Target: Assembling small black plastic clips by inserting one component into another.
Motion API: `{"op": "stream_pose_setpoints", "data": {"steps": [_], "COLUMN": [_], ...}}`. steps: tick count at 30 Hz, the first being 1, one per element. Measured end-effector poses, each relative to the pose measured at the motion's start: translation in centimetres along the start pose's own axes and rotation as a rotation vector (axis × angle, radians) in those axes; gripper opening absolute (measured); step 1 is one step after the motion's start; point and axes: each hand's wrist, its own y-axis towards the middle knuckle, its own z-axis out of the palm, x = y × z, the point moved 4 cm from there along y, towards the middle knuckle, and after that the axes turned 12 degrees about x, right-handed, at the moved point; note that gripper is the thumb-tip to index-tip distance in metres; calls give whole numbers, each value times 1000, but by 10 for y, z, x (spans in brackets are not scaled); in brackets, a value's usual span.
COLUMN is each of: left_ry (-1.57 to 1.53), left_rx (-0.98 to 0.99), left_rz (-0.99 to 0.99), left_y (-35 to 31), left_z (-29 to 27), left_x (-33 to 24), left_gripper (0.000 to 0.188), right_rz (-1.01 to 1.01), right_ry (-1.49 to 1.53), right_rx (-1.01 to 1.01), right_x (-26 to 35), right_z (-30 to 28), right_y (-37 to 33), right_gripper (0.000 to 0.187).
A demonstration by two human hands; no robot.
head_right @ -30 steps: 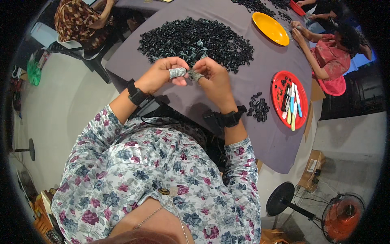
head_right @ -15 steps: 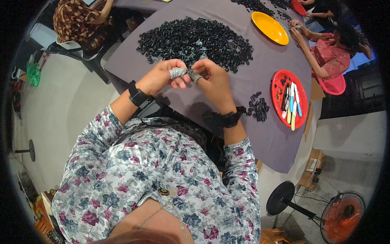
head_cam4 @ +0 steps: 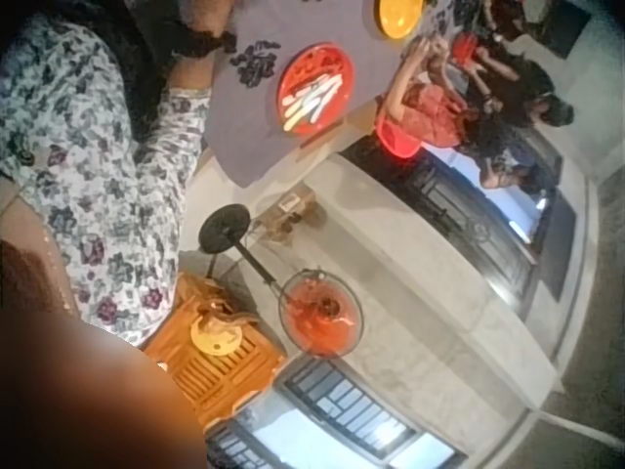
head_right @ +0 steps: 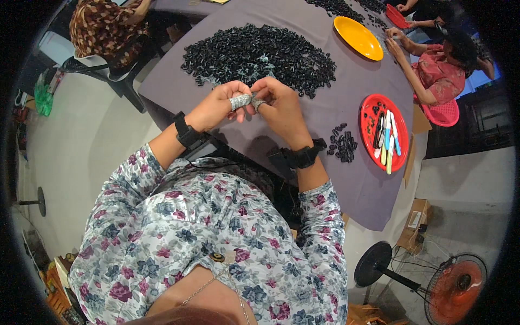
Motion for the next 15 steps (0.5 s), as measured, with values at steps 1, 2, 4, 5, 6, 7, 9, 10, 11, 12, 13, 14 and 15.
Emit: {"op": "stream_pose_setpoints", "data": {"steps": [1,2,4,5,6,7,9,10,11,12,13,14,15], "left_ry": [7,14,-18,-34,-40,-42,-33,-23,-13,-14,-15,-17,-34], "left_rx": [-5,-10,19,33,35,38,41,42,42,56,68,80,90], "left_rz": [-3,-7,5,10,18,28,45,52,60,65,67,69,56], "left_y": [0,0,3,5,6,7,8,7,7,9,9,9,7], "left_z": [0,0,-1,-2,-2,-3,-2,-1,0,-1,-3,-4,-4], "left_x": [0,0,2,3,3,1,-4,-9,-12,-12,-12,-12,-9], "left_gripper": [9,9,11,12,12,12,12,12,12,11,11,11,11], "right_rz": [6,11,-37,-60,-49,-39,-26,-20,-14,-10,-5,-1,1], "right_ry": [-3,-5,-35,-50,-50,-51,-27,-2,22,-6,-32,-57,-23], "right_rx": [7,13,13,14,31,46,64,67,70,71,74,77,104], "right_x": [2,2,0,-1,-2,0,3,4,7,12,18,20,15], "right_z": [0,0,-2,-3,-4,-6,-11,-14,-16,-16,-14,-12,-11], "right_y": [0,0,0,0,0,1,4,6,7,8,8,7,7], "right_gripper": [21,22,23,24,24,25,27,27,27,27,27,27,27]}}
